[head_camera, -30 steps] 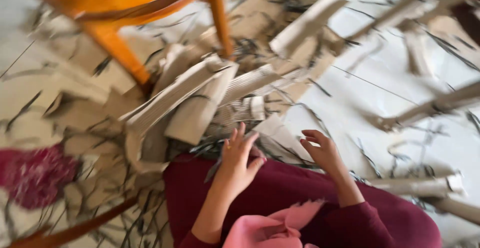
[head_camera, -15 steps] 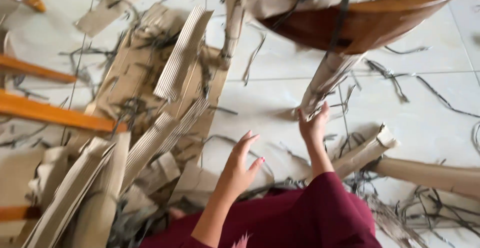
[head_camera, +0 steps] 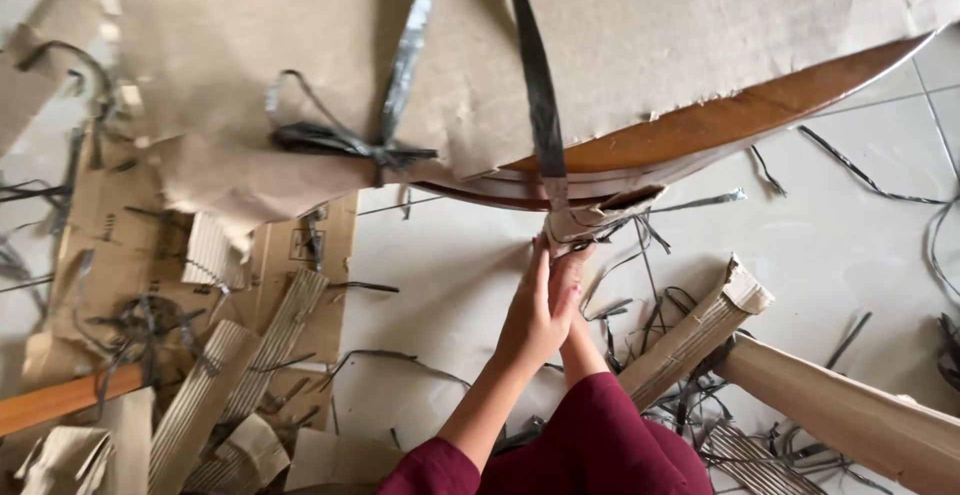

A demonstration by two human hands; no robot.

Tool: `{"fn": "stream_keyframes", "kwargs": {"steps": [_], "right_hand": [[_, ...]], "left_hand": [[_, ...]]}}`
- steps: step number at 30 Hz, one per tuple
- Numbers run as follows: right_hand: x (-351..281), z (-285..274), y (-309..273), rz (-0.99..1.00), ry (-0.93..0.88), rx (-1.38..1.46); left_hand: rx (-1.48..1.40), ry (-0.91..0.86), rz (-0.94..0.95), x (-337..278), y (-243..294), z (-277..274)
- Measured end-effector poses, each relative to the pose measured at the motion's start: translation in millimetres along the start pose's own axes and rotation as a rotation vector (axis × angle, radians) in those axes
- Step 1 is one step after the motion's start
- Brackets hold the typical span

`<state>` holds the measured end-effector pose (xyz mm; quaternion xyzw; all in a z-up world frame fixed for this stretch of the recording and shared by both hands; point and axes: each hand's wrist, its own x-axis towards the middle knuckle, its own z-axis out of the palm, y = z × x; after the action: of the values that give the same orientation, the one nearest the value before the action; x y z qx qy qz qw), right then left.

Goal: Wrapping chair legs with cardboard and securing with plastic ties

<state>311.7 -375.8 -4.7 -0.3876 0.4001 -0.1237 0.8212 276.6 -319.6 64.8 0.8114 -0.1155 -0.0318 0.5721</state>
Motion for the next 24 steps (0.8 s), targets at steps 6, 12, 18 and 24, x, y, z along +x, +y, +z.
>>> {"fn": "stream_keyframes", "kwargs": {"steps": [6, 12, 18, 24], "right_hand": [[22, 21, -25, 0.098, 0.022, -0.167], [40, 36, -61, 0.153, 0.035, -0.322], [109, -40, 2, -0.591, -0.181, -1.040], [34, -79, -40, -0.357, -0.157, -1.623]], "left_hand": [[0.004, -0.038, 0.032, 31, -4, 16], [0.059, -0.034, 0.141, 23, -1, 24], [-0.069, -0.105, 0.035, -21, 10, 13], [-0.043, -0.245, -0.032, -123, -15, -18]]}}
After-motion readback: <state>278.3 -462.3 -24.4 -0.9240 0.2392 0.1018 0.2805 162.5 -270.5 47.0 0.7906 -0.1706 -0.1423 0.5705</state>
